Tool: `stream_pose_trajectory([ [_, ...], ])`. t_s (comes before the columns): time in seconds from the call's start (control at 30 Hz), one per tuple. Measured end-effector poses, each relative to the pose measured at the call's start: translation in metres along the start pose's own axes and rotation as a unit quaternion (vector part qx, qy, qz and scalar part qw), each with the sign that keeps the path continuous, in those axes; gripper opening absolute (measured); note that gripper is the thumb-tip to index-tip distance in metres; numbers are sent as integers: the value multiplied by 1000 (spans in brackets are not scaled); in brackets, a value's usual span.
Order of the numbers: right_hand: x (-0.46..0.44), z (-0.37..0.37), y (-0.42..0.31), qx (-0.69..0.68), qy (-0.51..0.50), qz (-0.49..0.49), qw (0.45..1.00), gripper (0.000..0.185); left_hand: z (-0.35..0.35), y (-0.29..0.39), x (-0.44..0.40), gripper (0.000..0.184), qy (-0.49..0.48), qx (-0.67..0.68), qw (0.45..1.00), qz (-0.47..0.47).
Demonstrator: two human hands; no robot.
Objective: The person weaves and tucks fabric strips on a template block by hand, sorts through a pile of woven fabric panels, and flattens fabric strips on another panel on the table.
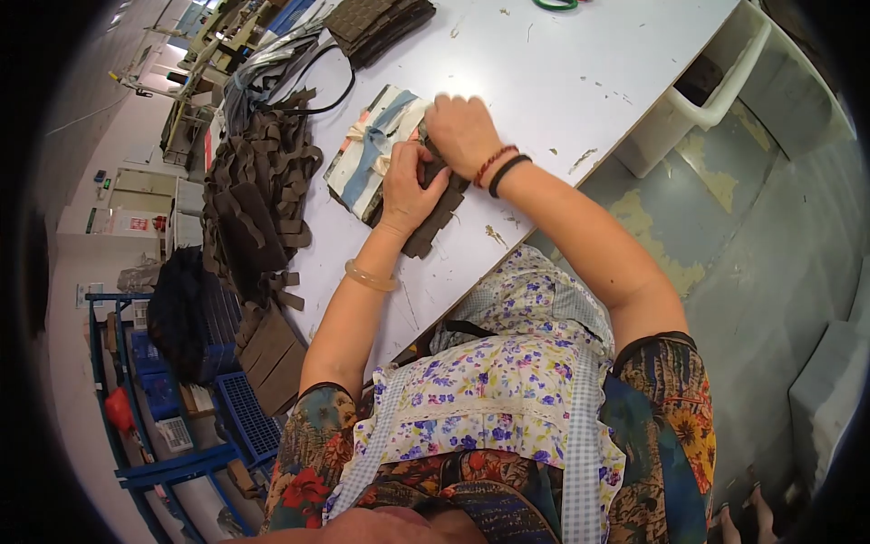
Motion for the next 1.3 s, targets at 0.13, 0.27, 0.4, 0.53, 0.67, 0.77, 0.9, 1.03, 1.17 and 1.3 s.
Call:
stream_pose_trajectory([
  [0.13, -9, 17, 20, 66, 96, -21, 993, 9, 4, 6, 3, 34, -2, -13, 1000, -2],
  [0.27, -3, 6, 26, 73, 81, -41, 993, 10, 4, 14, 4, 32, -14, -7, 1000, -16],
  [0.4, -6, -2, 44, -21, 17, -76, 997, 8, 7, 23, 2, 29, 30, -53, 997, -56],
  [0.53, -4, 23, 30, -70, 77, -32, 994, 8, 1, 21, -1, 29, 18, -48, 998, -43],
  [0.67, 15, 24, 15, -253, 20, 0, 967, 12, -3, 19, -5, 29, 21, -39, 998, -52],
  [0.77, 28, 9, 33, -169, 8, -27, 985, 15, -5, 17, -7, 29, 21, -50, 997, -49],
  [0.9, 27, 17, 27, -163, 2, 3, 987, 15, -4, 18, -8, 29, 28, -44, 997, -50],
  [1.03, 18, 10, 13, -60, -23, 15, 998, 12, -4, 19, -9, 29, 27, -50, 997, -56],
  [1.17, 17, 15, 13, 58, 15, -7, 998, 7, 0, 24, -7, 31, 20, -48, 997, -60],
  [1.3, 19, 13, 16, 29, 47, 33, 998, 9, 3, 26, -4, 33, 14, -41, 997, -57],
])
Point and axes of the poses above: each hand's wrist, its own x-axis away from the middle knuckle, its own z-axis out of the back of the hand, y = z × x, the point moved 9 cm from there along -x, towards the middle knuckle, and after that the axes turned 12 degrees about -x, right-handed, at the moved point
